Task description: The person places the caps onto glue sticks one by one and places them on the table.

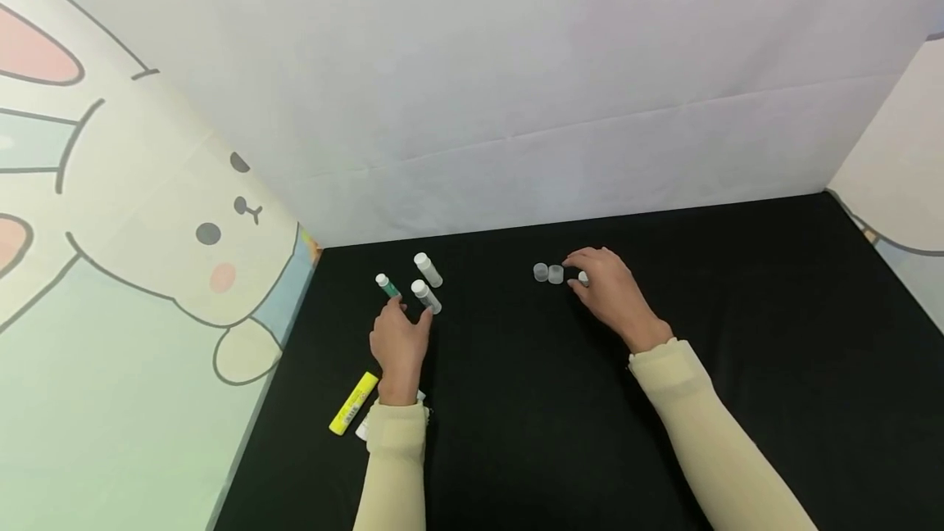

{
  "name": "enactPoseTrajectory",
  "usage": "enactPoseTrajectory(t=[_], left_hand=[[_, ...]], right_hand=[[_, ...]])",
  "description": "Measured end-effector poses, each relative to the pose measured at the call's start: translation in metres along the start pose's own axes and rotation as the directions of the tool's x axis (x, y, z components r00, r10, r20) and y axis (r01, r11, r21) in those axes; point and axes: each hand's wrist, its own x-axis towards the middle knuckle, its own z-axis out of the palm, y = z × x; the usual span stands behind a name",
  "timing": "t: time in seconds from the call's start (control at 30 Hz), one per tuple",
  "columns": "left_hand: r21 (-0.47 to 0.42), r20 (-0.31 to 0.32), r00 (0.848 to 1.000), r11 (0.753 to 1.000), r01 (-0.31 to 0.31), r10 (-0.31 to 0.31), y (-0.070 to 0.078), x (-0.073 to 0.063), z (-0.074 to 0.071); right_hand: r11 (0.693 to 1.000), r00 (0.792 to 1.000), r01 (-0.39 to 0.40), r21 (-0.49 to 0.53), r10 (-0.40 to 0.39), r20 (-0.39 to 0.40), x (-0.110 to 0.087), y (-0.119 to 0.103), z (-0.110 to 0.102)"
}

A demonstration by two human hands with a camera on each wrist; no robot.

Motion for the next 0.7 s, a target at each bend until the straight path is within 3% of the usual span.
enactPoseTrajectory(t=[0.7], left_hand=[[-0.023, -0.022, 1.000, 0.999, 0.022, -0.022, 0.005, 0.013, 0.025]], right_hand=[[0.996, 0.987, -0.080, -0.044, 0.085, 0.134, 0.023, -0.002, 0.020]])
